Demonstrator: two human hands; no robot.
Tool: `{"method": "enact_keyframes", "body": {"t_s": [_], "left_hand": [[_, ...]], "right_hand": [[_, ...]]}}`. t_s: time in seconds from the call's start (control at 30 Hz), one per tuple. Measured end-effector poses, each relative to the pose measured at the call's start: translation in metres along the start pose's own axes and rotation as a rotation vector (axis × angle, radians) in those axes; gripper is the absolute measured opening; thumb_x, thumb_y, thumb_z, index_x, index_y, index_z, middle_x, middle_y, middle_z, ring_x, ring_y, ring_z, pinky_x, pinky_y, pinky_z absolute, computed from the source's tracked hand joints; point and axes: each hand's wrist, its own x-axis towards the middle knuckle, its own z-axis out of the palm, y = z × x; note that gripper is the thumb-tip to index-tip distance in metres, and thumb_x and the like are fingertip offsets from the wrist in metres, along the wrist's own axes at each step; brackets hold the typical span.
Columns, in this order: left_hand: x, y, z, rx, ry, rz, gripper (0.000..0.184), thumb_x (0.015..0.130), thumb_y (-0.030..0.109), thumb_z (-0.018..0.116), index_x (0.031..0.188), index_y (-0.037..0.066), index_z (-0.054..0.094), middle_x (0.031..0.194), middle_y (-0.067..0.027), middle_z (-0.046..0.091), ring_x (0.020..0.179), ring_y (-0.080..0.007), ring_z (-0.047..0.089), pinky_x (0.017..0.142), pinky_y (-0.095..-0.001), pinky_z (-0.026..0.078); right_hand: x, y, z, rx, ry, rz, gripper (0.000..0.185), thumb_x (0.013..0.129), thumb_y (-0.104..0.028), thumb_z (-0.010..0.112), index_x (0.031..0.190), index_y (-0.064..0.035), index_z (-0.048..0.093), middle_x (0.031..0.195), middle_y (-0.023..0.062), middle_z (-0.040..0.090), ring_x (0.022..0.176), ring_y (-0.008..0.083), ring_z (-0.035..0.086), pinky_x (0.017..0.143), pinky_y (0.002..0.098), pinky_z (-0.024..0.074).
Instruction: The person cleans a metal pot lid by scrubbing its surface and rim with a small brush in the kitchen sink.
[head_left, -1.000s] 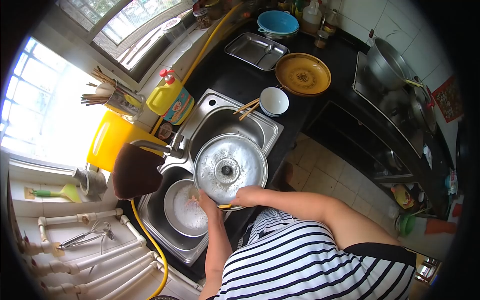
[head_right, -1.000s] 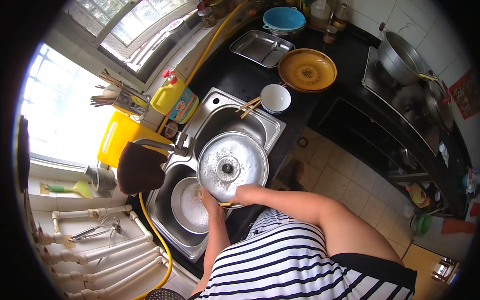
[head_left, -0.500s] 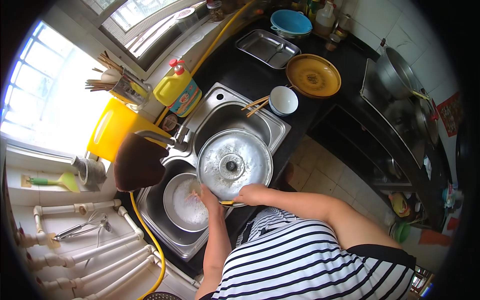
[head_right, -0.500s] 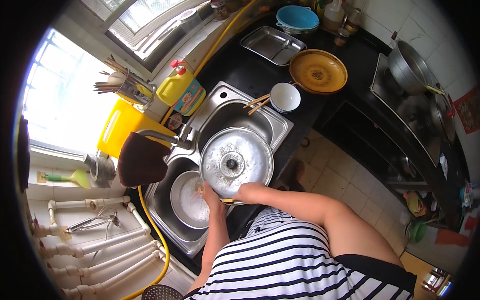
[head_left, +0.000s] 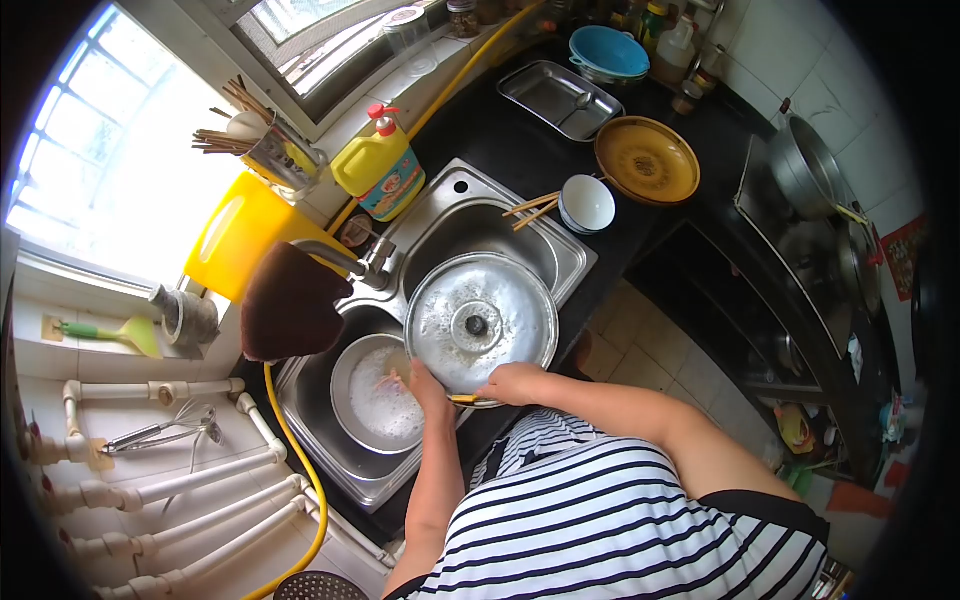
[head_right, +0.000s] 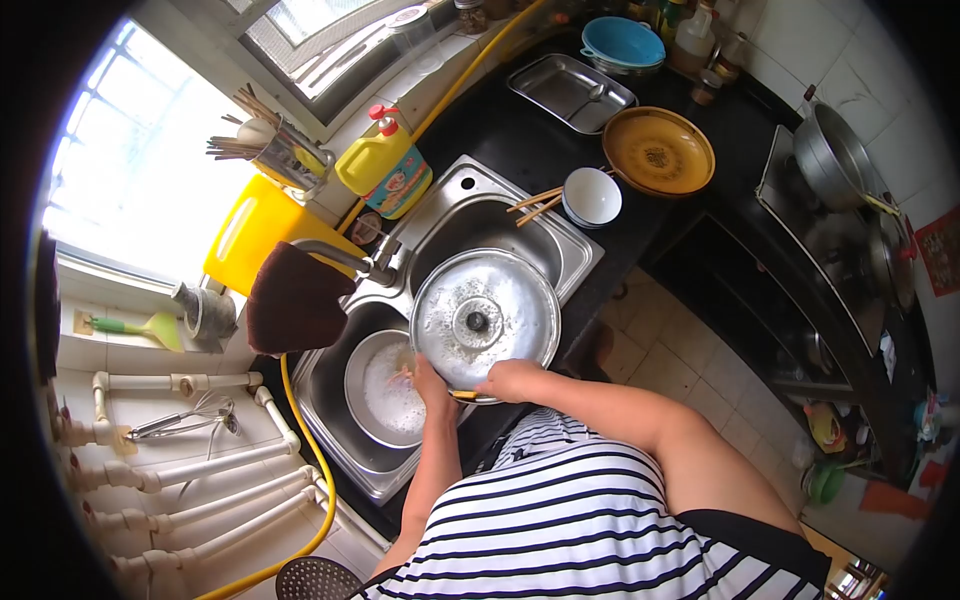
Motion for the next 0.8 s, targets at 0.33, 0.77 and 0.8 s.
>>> {"method": "enact_keyframes", "body": {"t_s": [0.33,0.77,0.8], "left_hand": [[0.006,-0.004,-0.004,0.069,0.008,-0.013,0.049,0.107,0.035,0.036,0.124,-0.007,0.056,0.115,-0.0158,0.064,0.1,-0.0239,0.063,0.09,-0.0363,0.049],[-0.02,0.022,0.015,0.192,0.14,0.163,0.047,0.106,0.032,0.039,0.126,-0.007,0.054,0.12,-0.0149,0.062,0.108,-0.0224,0.058,0.096,-0.0346,0.044],[-0.03,0.035,0.022,0.134,0.114,0.114,0.046,0.106,0.031,0.039,0.127,-0.007,0.054,0.121,-0.0149,0.061,0.109,-0.0223,0.057,0.097,-0.0347,0.043]], "right_hand": [[-0.01,0.05,-0.039,-0.026,-0.231,-0.024,0.06,0.093,-0.057,0.049,0.076,-0.0053,0.075,0.081,0.0165,0.07,0.078,0.0345,0.066,0.08,0.0423,0.0512],[-0.021,0.039,-0.052,-0.063,-0.216,-0.024,0.055,0.094,-0.053,0.054,0.072,-0.0054,0.071,0.073,0.0122,0.068,0.071,0.0271,0.065,0.072,0.0392,0.0503],[-0.025,0.031,-0.055,-0.053,-0.226,0.025,0.052,0.093,-0.052,0.056,0.071,-0.0062,0.07,0.073,0.0114,0.068,0.069,0.025,0.065,0.069,0.0375,0.0503]]}}
